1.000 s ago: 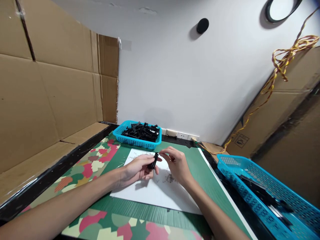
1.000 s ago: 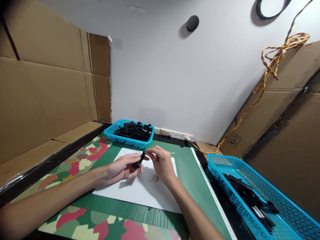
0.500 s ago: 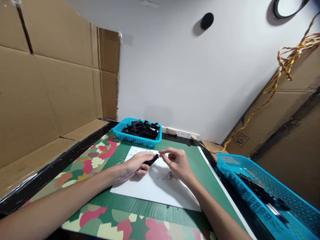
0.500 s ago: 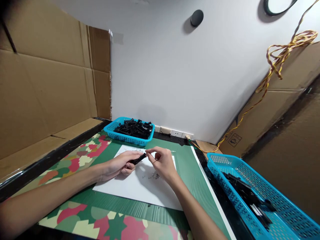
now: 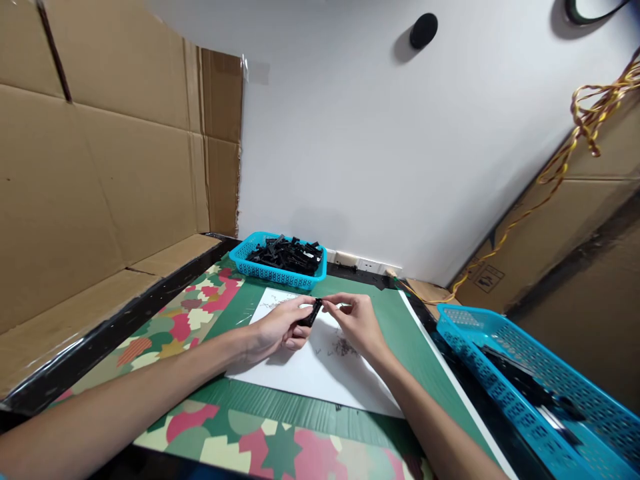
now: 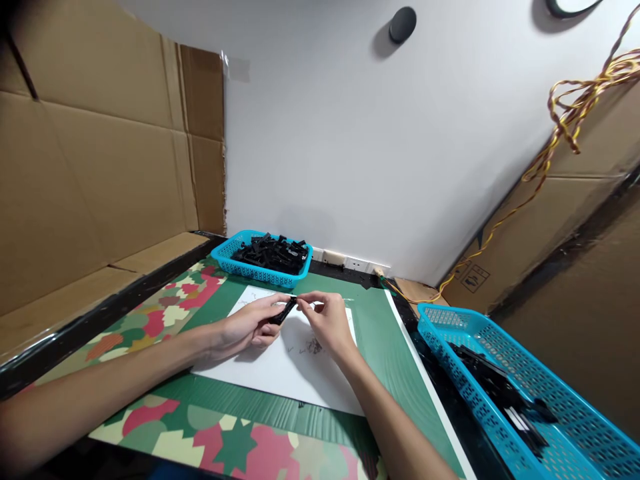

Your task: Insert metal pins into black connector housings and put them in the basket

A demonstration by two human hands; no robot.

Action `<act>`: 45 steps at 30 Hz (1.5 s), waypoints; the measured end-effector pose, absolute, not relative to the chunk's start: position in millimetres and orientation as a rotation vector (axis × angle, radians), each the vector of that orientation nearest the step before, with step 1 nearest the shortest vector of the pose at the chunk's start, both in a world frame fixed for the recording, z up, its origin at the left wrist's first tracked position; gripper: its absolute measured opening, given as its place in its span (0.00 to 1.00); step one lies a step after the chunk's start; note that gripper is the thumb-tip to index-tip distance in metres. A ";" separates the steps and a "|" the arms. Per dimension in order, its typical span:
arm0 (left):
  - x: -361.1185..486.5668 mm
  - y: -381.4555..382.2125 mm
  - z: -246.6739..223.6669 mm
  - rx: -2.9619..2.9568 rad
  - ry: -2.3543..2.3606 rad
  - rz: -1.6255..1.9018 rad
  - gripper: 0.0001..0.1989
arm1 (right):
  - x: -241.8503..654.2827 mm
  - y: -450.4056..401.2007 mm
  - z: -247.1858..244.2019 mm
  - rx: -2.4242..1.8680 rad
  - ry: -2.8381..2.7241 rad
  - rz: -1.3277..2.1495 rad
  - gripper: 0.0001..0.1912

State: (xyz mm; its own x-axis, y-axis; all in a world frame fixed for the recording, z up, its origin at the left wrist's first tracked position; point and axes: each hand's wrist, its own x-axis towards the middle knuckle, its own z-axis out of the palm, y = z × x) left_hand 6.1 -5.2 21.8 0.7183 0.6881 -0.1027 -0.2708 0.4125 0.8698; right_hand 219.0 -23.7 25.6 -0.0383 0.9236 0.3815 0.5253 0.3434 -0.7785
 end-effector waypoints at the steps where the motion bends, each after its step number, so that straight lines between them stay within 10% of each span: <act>1: 6.7 -6.4 22.4 0.973 0.488 0.635 0.18 | 217.6 -24.6 26.3 -1.315 -1.689 0.542 0.17; 45: 9.1 -6.1 15.2 1.225 0.536 0.595 0.25 | 210.3 -31.4 30.0 -1.284 -1.678 0.370 0.11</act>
